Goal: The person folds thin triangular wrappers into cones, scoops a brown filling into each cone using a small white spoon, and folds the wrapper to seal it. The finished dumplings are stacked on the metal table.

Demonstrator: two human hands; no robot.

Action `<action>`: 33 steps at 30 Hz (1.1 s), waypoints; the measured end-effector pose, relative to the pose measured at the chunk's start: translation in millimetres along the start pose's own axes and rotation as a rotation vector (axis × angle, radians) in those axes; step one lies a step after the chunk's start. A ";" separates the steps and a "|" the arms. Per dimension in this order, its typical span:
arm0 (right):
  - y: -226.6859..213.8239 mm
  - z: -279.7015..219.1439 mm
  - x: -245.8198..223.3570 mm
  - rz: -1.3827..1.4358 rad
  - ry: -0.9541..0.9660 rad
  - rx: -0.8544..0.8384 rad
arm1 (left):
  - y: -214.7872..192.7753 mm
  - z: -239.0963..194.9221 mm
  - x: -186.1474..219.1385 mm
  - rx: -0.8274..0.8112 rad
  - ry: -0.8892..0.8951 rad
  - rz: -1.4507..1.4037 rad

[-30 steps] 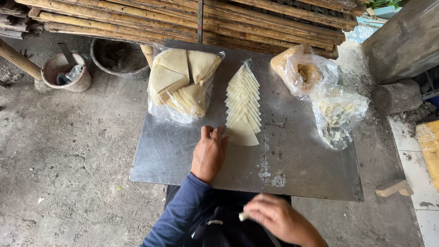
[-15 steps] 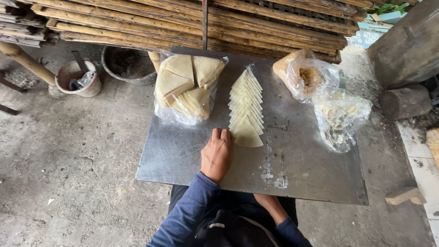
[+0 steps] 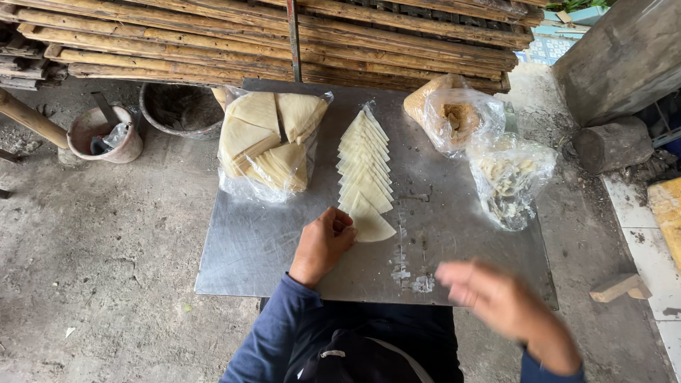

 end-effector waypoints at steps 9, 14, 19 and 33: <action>-97.8 118.5 141.8 -0.473 0.520 0.336 | -2.5 -22.2 -1.5 -0.080 -0.026 0.015; -74.5 152.0 152.3 -0.645 0.303 0.284 | -9.9 -31.2 3.3 0.051 -0.018 0.080; -93.4 142.8 172.3 -0.607 0.268 0.442 | -13.8 -39.8 10.6 0.194 0.029 0.048; -97.8 122.4 181.3 -0.706 0.219 0.652 | -15.3 -40.7 11.6 0.214 0.029 0.030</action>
Point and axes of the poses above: each hand's wrist, its own z-axis towards the middle knuckle, its own y-axis out of the palm, x = y × z, the point moved 9 cm from there along z, towards the middle knuckle, and after that the axes turned 1 degree about y, right-handed, at the moved point
